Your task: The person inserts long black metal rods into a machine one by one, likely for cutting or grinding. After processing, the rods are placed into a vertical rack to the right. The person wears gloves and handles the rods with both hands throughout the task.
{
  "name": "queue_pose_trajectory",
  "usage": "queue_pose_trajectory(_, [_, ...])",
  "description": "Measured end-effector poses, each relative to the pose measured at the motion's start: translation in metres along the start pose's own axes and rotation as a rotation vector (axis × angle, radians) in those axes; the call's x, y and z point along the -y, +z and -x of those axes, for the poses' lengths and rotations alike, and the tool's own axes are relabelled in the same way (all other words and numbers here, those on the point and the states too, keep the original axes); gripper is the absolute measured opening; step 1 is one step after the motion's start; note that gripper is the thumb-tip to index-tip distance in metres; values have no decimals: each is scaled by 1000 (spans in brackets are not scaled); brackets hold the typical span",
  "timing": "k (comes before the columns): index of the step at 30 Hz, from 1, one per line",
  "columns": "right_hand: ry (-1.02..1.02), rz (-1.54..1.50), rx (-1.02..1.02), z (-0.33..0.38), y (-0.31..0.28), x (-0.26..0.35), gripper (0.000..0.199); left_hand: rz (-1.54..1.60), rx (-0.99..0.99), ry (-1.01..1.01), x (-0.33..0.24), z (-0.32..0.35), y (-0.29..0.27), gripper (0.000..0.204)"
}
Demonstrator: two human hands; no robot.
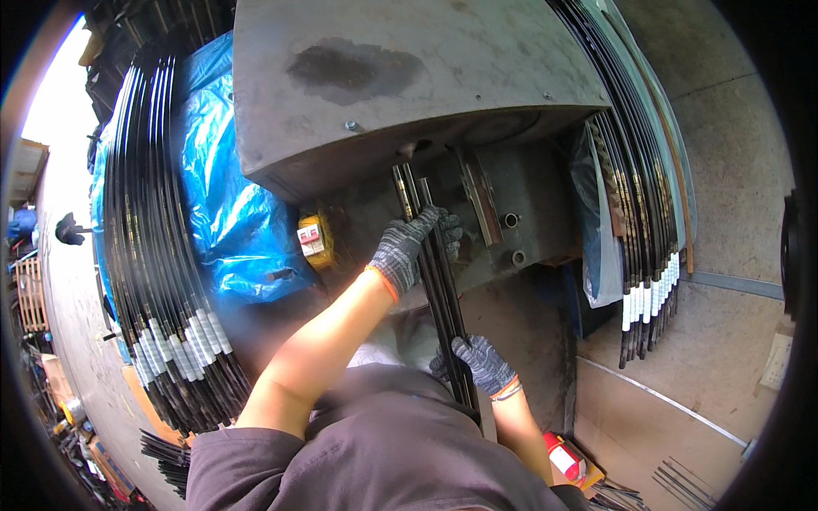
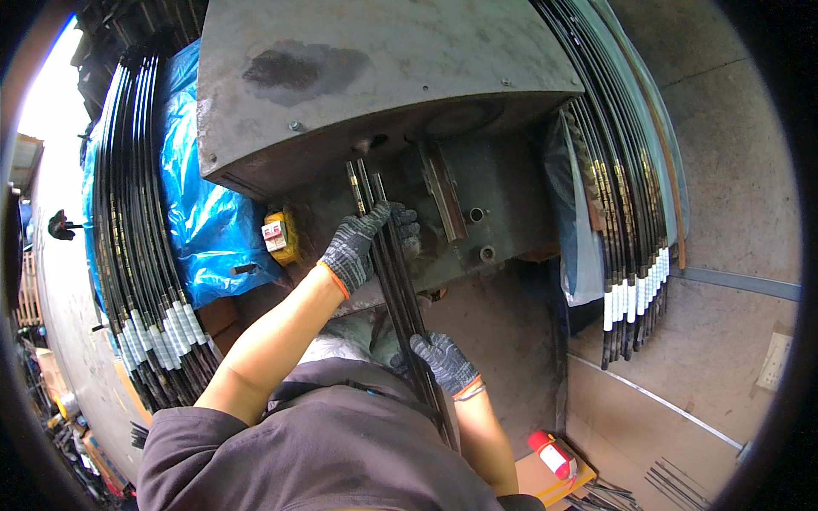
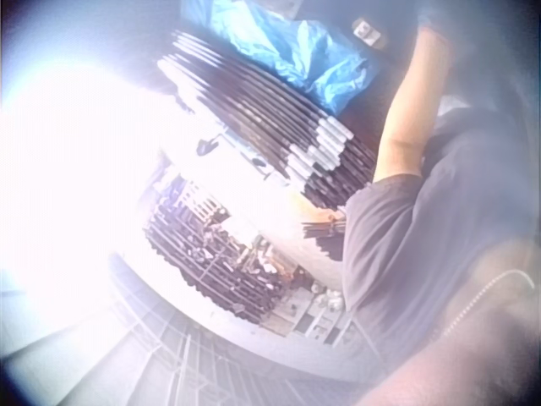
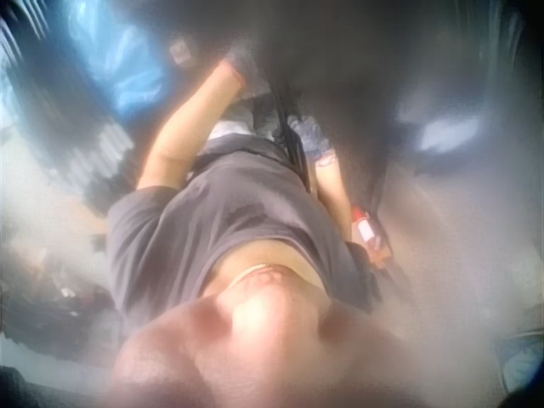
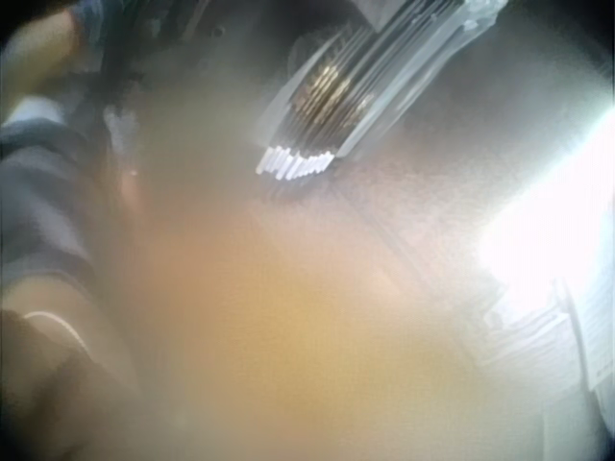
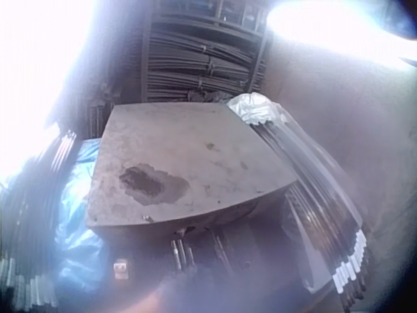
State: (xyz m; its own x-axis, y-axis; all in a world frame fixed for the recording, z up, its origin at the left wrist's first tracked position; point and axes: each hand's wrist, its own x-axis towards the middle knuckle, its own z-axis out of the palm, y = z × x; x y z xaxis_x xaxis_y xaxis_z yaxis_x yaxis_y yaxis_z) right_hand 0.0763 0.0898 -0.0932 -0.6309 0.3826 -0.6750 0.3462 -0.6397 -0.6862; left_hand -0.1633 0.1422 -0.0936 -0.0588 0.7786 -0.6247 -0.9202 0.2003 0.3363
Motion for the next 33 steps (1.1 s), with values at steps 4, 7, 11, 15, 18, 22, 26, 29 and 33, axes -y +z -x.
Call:
queue_pose_trajectory(4, [50,-62,23,6,2,7,36,-9,-21,-6,9,2,0,31])
queue_pose_trajectory(7, [48,4,13,3,1,11,38,-35,-3,-20,8,4,5,31])
queue_pose_trajectory(11, [14,124,-19,-2,0,16,39,2,-10,-70,1,2,8,33])
queue_pose_trajectory(15, [38,-32,-53,-1,8,23,35,-51,-27,-9,3,-7,6,33])
queue_pose_trajectory(18, [76,-99,-72,0,6,19,30,-72,-45,8,6,-10,6,32])
queue_pose_trajectory(22, [34,-29,-111,6,15,38,28,-65,-67,36,3,-2,13,30])
queue_pose_trajectory(26, [48,-11,-115,5,11,32,27,-81,-45,36,4,-4,11,29])
queue_pose_trajectory(29, [-21,107,-156,1,9,25,27,-87,-51,33,4,-6,10,29])
queue_pose_trajectory(33, [51,-19,-138,4,13,33,27,-55,-56,-1,3,-5,9,29])
